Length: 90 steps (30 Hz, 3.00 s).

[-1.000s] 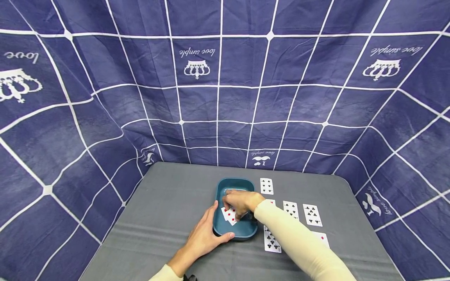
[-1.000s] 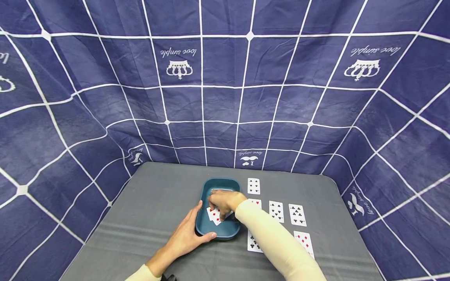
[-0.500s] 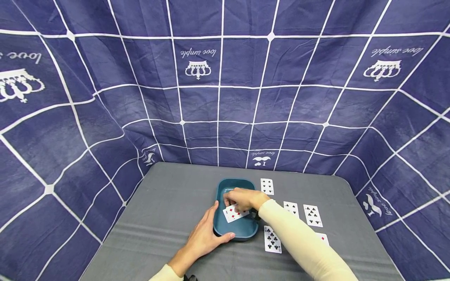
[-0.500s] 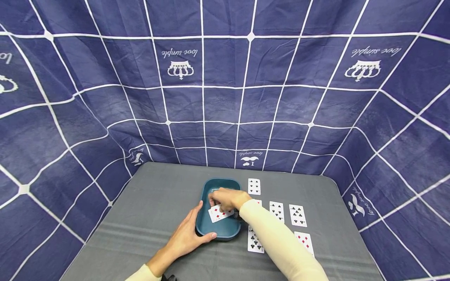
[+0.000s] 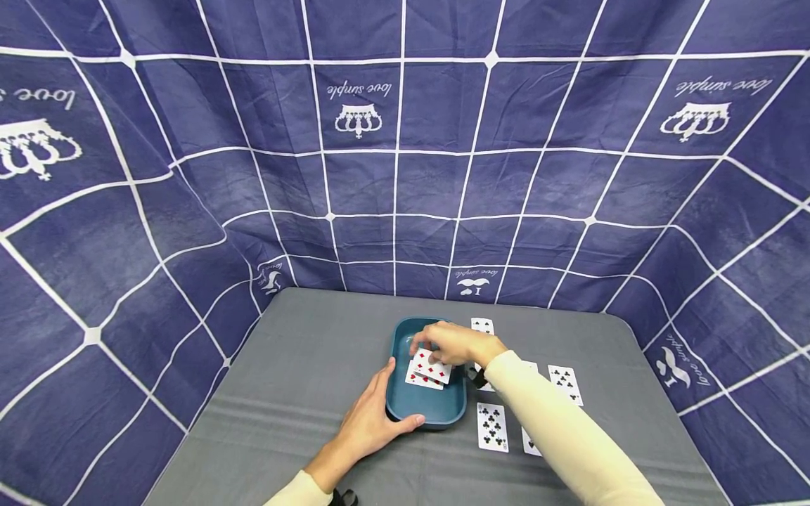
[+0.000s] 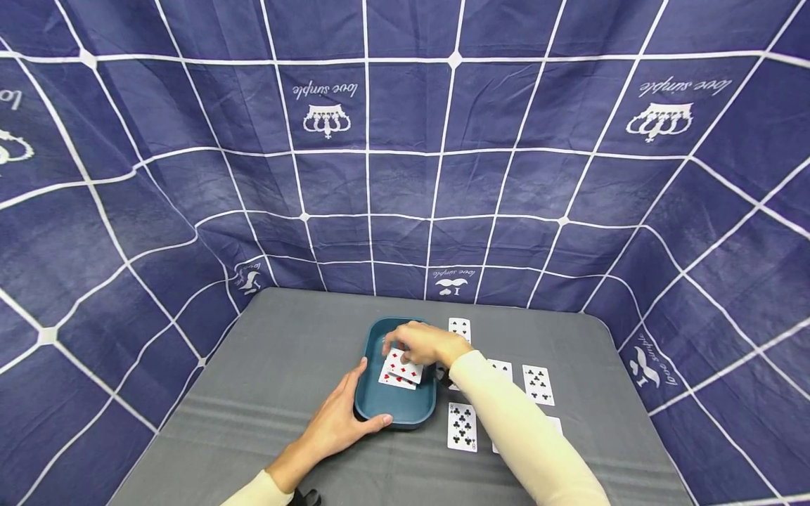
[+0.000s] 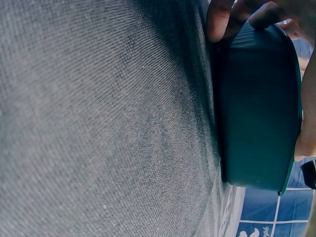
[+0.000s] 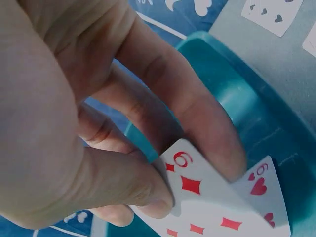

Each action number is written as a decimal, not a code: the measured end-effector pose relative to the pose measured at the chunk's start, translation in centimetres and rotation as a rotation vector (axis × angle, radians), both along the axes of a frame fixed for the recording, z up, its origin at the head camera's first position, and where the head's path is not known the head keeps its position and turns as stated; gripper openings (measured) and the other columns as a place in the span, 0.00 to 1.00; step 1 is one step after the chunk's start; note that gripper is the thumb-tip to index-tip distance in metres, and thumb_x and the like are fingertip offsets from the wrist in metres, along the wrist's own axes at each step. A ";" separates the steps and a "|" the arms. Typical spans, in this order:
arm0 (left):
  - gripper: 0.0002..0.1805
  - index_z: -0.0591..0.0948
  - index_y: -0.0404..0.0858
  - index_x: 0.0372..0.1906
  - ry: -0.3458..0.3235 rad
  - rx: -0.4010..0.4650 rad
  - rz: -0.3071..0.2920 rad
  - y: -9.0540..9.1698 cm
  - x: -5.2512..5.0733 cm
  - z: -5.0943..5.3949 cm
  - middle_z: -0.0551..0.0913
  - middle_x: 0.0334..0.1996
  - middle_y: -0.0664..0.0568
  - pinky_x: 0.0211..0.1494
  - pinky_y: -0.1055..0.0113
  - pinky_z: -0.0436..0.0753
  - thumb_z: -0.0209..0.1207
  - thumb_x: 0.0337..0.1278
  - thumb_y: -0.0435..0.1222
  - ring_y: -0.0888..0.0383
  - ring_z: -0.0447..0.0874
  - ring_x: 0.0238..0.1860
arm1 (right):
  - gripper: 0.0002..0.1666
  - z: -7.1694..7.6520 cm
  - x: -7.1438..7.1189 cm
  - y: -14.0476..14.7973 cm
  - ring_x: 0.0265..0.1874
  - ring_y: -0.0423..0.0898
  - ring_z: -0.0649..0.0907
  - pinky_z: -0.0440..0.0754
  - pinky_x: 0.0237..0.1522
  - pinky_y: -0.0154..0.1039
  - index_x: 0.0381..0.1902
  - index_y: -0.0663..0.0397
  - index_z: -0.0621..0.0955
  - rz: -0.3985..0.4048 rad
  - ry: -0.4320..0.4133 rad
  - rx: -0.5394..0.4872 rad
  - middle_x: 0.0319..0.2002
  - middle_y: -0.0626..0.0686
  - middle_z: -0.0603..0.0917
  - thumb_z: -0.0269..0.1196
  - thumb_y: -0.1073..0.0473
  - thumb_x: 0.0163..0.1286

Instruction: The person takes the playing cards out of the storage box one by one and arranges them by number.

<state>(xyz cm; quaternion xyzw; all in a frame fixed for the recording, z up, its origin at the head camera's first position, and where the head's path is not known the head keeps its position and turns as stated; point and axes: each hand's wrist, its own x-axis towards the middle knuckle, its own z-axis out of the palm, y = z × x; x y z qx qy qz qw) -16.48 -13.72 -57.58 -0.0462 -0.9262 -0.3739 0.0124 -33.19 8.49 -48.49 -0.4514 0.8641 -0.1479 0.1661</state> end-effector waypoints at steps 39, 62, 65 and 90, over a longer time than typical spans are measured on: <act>0.73 0.61 0.45 0.96 0.031 -0.001 0.014 0.0 0.0 -0.1 0.74 0.89 0.44 0.70 0.31 0.88 0.84 0.52 0.69 0.35 0.85 0.78 | 0.50 -0.3 -0.9 11.4 0.42 0.42 0.89 0.91 0.49 0.42 0.81 0.48 0.79 -0.249 0.030 -0.364 0.50 0.53 0.89 0.85 0.72 0.63; 0.73 0.61 0.45 0.96 0.015 0.009 0.009 0.0 0.2 0.0 0.73 0.89 0.44 0.70 0.29 0.87 0.84 0.52 0.69 0.34 0.84 0.79 | 0.45 -4.4 -2.9 19.5 0.37 0.44 0.88 0.88 0.36 0.37 0.81 0.61 0.78 -0.601 0.061 -0.410 0.50 0.64 0.84 0.81 0.73 0.69; 0.73 0.61 0.45 0.96 0.018 0.007 0.012 0.0 0.2 0.0 0.73 0.89 0.44 0.69 0.29 0.87 0.83 0.52 0.70 0.34 0.84 0.79 | 0.45 -5.3 -3.1 20.0 0.38 0.45 0.87 0.83 0.39 0.37 0.80 0.60 0.79 -0.625 0.106 -0.371 0.48 0.61 0.85 0.83 0.69 0.68; 0.73 0.60 0.47 0.96 0.006 0.001 0.012 0.0 0.1 0.1 0.73 0.89 0.45 0.68 0.30 0.88 0.83 0.52 0.70 0.34 0.86 0.77 | 0.44 -7.7 -3.6 20.9 0.40 0.48 0.85 0.82 0.46 0.45 0.79 0.67 0.79 -0.705 0.091 -0.273 0.46 0.60 0.86 0.84 0.61 0.70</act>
